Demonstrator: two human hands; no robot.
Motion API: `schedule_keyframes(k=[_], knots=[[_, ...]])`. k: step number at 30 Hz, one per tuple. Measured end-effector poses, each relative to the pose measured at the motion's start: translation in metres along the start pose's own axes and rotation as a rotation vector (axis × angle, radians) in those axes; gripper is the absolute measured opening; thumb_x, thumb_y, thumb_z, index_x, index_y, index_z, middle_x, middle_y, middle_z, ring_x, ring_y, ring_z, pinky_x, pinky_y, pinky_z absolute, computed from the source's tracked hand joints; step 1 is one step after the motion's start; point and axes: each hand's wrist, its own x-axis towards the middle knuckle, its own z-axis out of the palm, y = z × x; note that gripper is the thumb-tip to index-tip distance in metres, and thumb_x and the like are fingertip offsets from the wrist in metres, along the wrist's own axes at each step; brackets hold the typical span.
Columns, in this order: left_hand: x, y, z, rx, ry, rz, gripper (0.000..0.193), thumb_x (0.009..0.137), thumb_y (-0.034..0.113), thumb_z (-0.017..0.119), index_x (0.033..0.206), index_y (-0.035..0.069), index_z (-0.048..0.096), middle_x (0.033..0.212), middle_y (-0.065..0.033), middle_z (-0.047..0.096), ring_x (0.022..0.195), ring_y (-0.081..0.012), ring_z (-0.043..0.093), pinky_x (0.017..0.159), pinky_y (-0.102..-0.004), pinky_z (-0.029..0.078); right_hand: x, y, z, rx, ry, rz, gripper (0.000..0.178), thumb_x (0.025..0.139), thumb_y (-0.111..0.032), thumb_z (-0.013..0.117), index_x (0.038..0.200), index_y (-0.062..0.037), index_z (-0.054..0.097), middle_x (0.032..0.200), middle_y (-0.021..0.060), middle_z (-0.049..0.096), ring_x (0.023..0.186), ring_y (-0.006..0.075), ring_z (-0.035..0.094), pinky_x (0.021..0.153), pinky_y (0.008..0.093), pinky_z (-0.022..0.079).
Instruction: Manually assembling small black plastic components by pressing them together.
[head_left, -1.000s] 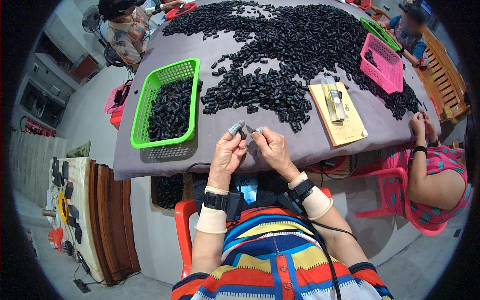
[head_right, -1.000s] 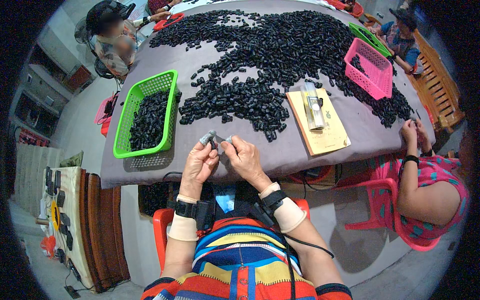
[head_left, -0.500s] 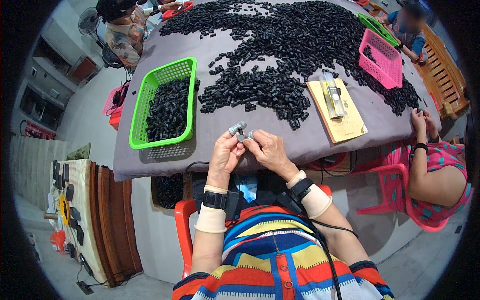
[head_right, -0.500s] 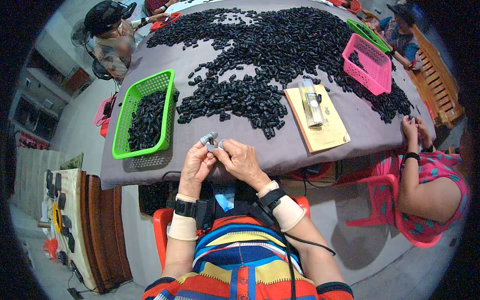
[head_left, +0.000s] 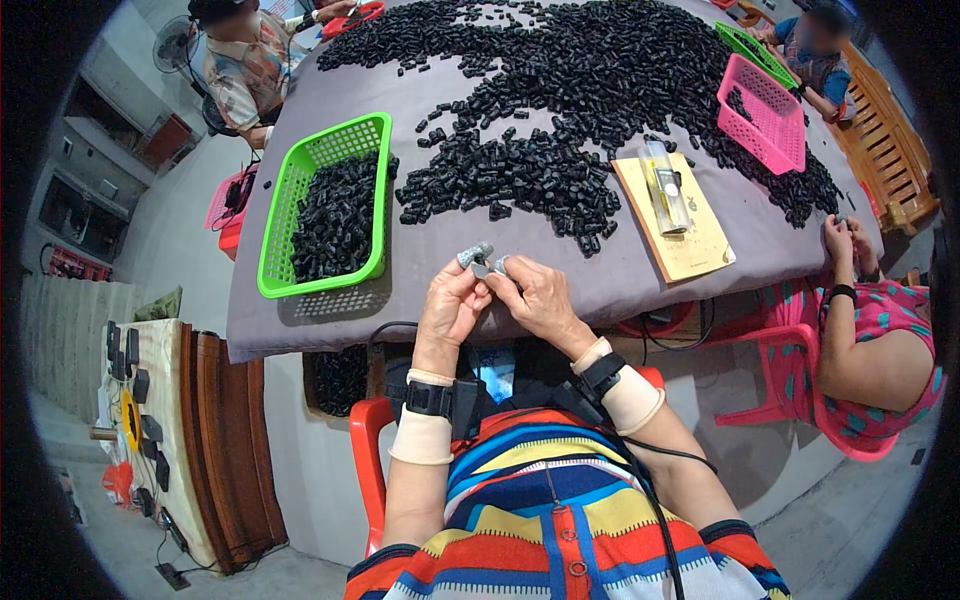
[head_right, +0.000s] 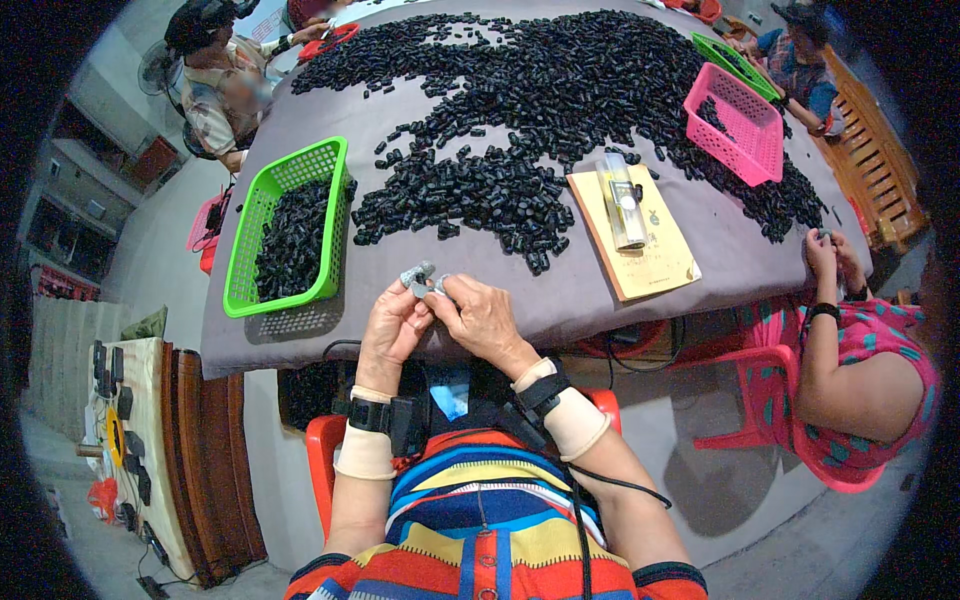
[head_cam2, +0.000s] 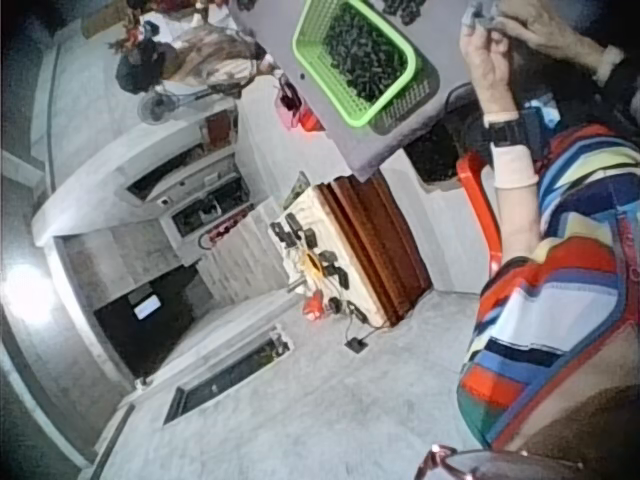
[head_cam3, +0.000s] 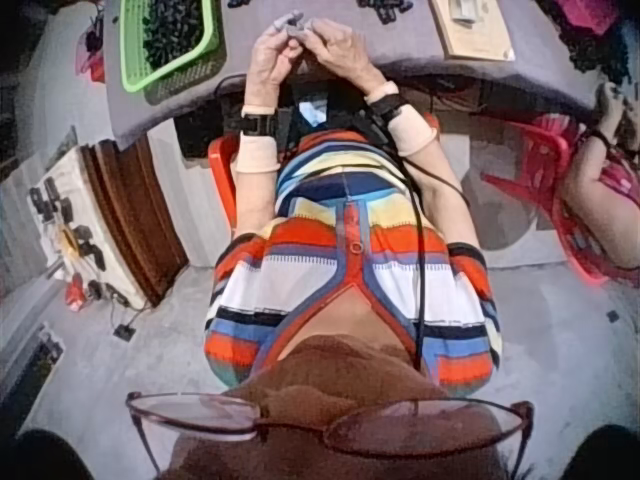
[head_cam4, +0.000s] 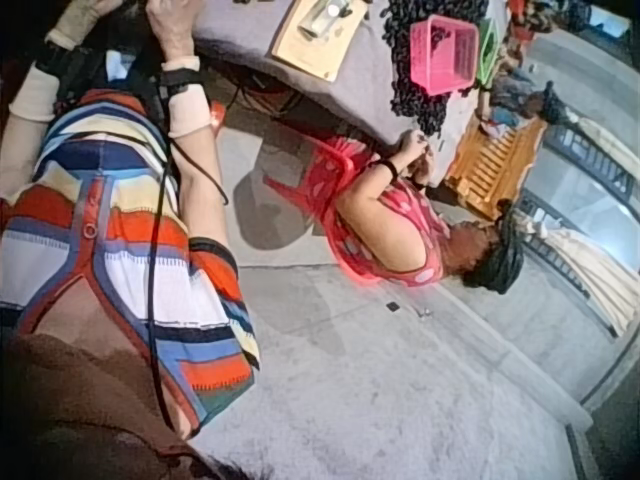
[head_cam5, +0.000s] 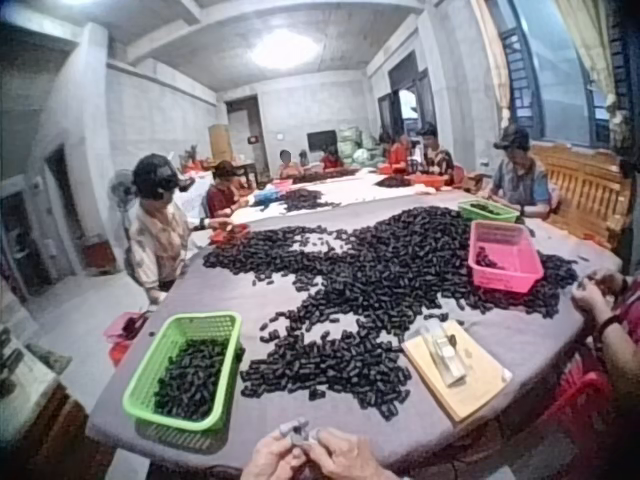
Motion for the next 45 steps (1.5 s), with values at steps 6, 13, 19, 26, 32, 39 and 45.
schedule_keyframes(k=[6,13,19,26,32,39,45], knots=[[0.000,0.000,0.003,0.005,0.011,-0.009,0.028,0.089,0.005,0.051,0.117,-0.001,0.050,0.087,-0.0049,0.058,0.062,-0.0073,0.050,0.050,-0.0185,0.044,0.001,0.000,-0.001,-0.006,0.000,-0.003,0.023,0.083,-0.025,0.059,0.072,-0.0053,0.053,0.068,0.0118,0.055,0.060,0.0333,0.056,0.049,0.0404,0.042],[0.002,0.001,0.002,0.038,0.000,-0.001,0.026,0.089,0.005,0.050,0.115,-0.001,0.051,0.082,-0.0038,0.055,0.061,-0.0074,0.049,0.048,-0.0193,0.042,0.003,-0.002,-0.001,-0.052,0.010,-0.001,0.024,0.083,-0.025,0.060,0.072,-0.0050,0.053,0.069,0.0118,0.055,0.060,0.0335,0.056,0.049,0.0402,0.042],[-0.003,0.003,0.011,0.048,0.056,0.008,0.021,0.090,0.005,0.050,0.109,0.000,0.055,0.078,-0.0032,0.057,0.058,-0.0083,0.050,0.046,-0.0195,0.040,0.002,-0.001,0.001,0.042,0.060,0.012,0.027,0.084,-0.024,0.059,0.070,-0.0036,0.050,0.066,0.0128,0.054,0.058,0.0331,0.055,0.049,0.0397,0.040],[-0.017,0.075,0.045,0.483,0.283,0.359,0.019,0.082,0.003,0.061,0.101,0.004,0.062,0.075,-0.0021,0.061,0.050,-0.0054,0.052,0.038,-0.0159,0.039,0.002,0.009,-0.001,0.263,0.074,0.229,0.030,0.086,-0.022,0.057,0.068,-0.0011,0.045,0.059,0.0149,0.051,0.051,0.0304,0.048,0.048,0.0368,0.036],[-0.003,0.140,0.026,1.297,0.680,0.770,0.024,0.073,0.003,0.065,0.097,0.002,0.065,0.085,-0.0062,0.060,0.061,-0.0089,0.051,0.055,-0.0232,0.043,0.004,0.004,-0.005,0.281,0.088,0.215,0.031,0.087,-0.022,0.055,0.068,-0.0001,0.045,0.059,0.0147,0.050,0.050,0.0278,0.046,0.048,0.0364,0.035],[0.054,0.037,0.045,1.560,0.223,0.676,0.016,0.072,-0.001,0.061,0.087,0.003,0.063,0.082,-0.0122,0.055,0.072,-0.0250,0.057,0.063,-0.0339,0.046,0.001,0.008,-0.005,0.432,0.163,0.344,0.030,0.090,-0.023,0.053,0.071,-0.0009,0.047,0.056,0.0071,0.046,0.051,0.0113,0.040,0.048,0.0294,0.035],[0.086,0.009,0.050,1.841,0.171,0.665,0.013,0.072,-0.001,0.058,0.085,0.002,0.059,0.090,-0.0155,0.051,0.084,-0.0338,0.055,0.073,-0.0425,0.046,0.000,0.015,-0.004,0.549,0.177,0.399,0.032,0.092,-0.025,0.051,0.070,-0.0023,0.045,0.055,-0.0005,0.042,0.054,0.0058,0.037,0.048,0.0261,0.034]])
